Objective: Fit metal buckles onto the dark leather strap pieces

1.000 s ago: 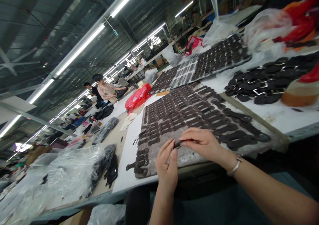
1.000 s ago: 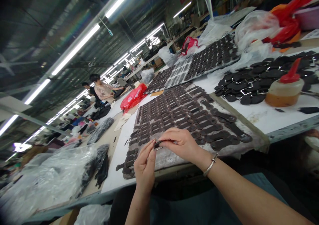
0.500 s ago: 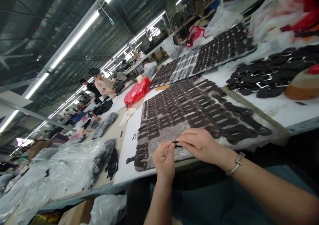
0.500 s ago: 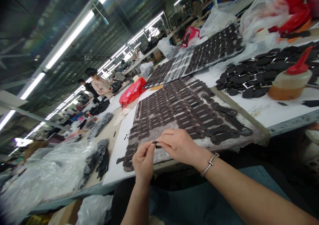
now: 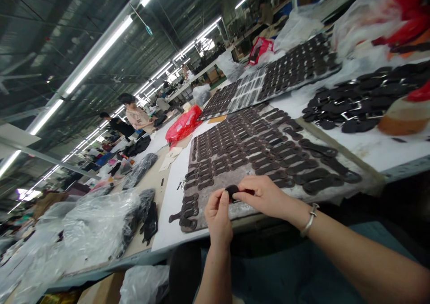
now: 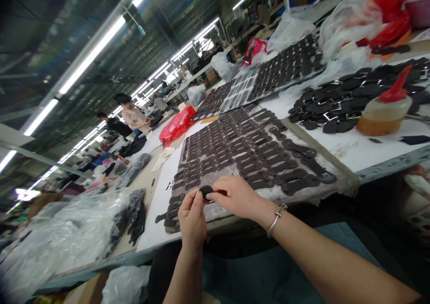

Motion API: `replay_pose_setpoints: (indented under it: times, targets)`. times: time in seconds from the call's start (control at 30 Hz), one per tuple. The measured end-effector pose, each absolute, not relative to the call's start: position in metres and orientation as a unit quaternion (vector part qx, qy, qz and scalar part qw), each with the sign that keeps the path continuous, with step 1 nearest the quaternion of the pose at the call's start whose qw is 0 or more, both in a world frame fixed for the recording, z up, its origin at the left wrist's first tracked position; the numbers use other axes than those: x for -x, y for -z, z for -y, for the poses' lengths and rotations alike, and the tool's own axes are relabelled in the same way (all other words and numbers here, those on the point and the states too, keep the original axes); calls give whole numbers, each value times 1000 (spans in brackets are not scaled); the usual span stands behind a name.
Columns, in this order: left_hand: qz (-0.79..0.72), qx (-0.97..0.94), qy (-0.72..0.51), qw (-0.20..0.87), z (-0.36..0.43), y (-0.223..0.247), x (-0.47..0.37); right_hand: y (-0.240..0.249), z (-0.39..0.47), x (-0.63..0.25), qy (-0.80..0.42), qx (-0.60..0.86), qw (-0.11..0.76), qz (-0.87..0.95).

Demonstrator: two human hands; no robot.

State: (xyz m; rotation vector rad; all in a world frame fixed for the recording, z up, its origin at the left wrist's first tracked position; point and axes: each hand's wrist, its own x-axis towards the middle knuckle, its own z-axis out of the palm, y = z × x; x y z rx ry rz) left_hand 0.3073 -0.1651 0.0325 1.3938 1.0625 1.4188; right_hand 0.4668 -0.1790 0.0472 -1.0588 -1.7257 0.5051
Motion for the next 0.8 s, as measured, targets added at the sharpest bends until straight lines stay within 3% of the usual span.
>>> replay_pose_setpoints:
  times: [0.23,0.47,0.67,0.8]
  targets:
    - [-448,-675,-449,376,164,-50,-292,-47,181,-467,-210,389,475,761]
    - [-453,-611,-504,408,166,-43,-298,-49,194,-453,-92,435,447,776]
    - [-441,-543,-558,445,164,-38,-301,-47,183,-459,-228,450,459,731]
    - [-428,-517,-571,472,166,-32,-306,-45,180,-460,-251,445,456,729]
